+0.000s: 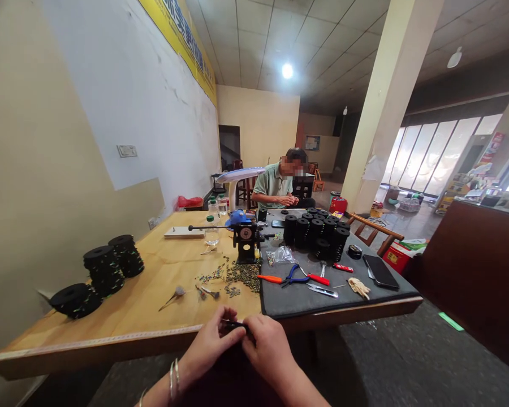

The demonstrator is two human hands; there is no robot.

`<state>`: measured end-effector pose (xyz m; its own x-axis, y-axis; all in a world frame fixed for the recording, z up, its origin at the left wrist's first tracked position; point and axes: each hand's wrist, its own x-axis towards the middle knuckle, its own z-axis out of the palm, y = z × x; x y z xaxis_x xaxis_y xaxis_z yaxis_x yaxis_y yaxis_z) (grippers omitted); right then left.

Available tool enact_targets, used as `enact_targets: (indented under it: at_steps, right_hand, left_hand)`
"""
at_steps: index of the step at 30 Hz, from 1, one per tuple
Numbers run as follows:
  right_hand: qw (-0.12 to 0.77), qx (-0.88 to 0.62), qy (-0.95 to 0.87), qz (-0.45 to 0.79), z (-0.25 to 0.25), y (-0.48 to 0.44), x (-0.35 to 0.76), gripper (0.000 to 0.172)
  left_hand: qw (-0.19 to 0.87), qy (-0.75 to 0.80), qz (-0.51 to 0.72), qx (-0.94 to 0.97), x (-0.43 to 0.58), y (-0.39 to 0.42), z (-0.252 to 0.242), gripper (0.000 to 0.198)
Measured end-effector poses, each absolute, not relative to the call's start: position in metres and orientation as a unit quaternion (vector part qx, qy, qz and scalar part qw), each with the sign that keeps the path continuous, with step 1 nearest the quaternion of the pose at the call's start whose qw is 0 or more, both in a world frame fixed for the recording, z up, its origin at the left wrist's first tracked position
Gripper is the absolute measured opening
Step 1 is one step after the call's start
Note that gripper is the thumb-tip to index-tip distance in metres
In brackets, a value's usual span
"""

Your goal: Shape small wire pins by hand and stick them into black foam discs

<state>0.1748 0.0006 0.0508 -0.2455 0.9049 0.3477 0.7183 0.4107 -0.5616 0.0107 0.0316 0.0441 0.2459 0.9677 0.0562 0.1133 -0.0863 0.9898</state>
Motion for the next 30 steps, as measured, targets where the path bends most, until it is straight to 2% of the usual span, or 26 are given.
enact_targets:
  at_steps: [2, 8, 11, 15, 16, 19, 21, 30]
  right_hand:
    - [0.326, -0.513, -0.778, 0.163, 0.052, -0.001, 0.173, 0.014]
    - [0.338, -0.51, -0.752, 0.247, 0.053, -0.003, 0.17, 0.012]
    - [0.321, -0.507, -0.766, 0.231, 0.05, -0.003, 0.169, 0.006]
    - [0.331, -0.491, -0.766, 0.249, 0.051, -0.003, 0.166, 0.011]
    - [0.338, -0.484, -0.758, 0.275, 0.053, -0.004, 0.165, 0.009]
    - [0.359, -0.469, -0.725, 0.353, 0.056, -0.005, 0.166, 0.02]
    - [0.375, -0.472, -0.705, 0.373, 0.056, -0.005, 0.168, 0.017]
    - [0.397, -0.467, -0.694, 0.378, 0.046, -0.006, 0.165, 0.018]
  left_hand:
    - [0.523, 0.457, 0.411, 0.59, 0.012, 0.032, 0.046, 0.042]
    - [0.745, 0.378, 0.355, 0.42, 0.013, 0.024, 0.053, 0.027]
    - [0.727, 0.404, 0.323, 0.452, 0.012, 0.023, 0.053, 0.03]
    - [0.69, 0.414, 0.326, 0.497, 0.011, 0.024, 0.051, 0.033]
    - [0.701, 0.412, 0.329, 0.48, 0.01, 0.024, 0.051, 0.029]
    - [0.758, 0.393, 0.344, 0.391, 0.007, 0.023, 0.05, 0.017]
    - [0.787, 0.365, 0.362, 0.342, 0.004, 0.022, 0.049, 0.015]
    - [0.84, 0.278, 0.394, 0.247, 0.002, 0.02, 0.037, 0.028]
